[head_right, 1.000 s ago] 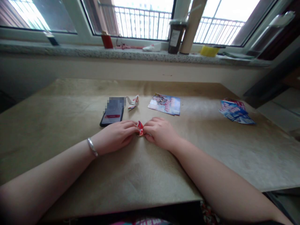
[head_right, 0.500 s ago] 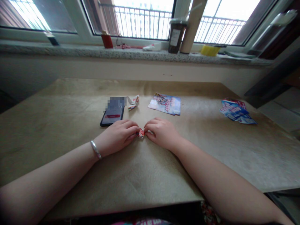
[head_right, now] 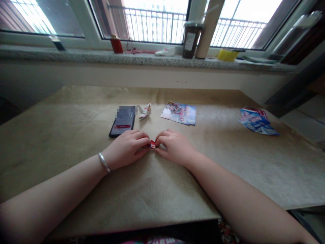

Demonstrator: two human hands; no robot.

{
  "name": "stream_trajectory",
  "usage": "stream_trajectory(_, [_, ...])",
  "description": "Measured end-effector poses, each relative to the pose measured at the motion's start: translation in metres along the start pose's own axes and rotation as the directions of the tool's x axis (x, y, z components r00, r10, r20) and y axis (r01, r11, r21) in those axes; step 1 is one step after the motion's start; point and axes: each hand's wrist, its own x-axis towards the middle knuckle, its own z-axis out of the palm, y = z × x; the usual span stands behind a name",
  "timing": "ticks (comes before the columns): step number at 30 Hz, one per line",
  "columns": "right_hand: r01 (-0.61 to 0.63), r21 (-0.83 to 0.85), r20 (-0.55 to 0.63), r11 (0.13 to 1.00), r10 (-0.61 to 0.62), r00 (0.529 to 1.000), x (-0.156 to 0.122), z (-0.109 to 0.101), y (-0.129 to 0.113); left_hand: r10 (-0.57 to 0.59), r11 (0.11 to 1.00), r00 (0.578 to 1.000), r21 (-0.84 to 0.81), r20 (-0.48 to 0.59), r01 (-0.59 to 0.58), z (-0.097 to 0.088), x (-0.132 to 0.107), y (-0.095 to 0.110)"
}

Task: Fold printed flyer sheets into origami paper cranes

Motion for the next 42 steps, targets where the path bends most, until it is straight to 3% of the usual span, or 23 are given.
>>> stream_trajectory(16, [-0.078, 0.125, -0.051, 0.989, 0.084, 0.995, 0.002, 0.006, 0.002, -0.024, 0.999, 0.998, -0.04, -0.054, 0.022, 0.003, 0.003, -0.001])
stream_trajectory(30, [-0.119, 0.072, -0.092, 0.99, 0.126, 0.988, 0.003, 0.007, 0.004, -0.138, 0.972, 0.99, -0.199, -0.034, 0.128, 0.007, 0.005, -0.002])
stream_trajectory(42, [-0.131, 0.011, -0.063, 0.991, 0.131, 0.989, 0.002, 0.007, 0.001, -0.08, 0.978, 0.996, -0.196, -0.04, 0.07, 0.005, 0.004, -0.003])
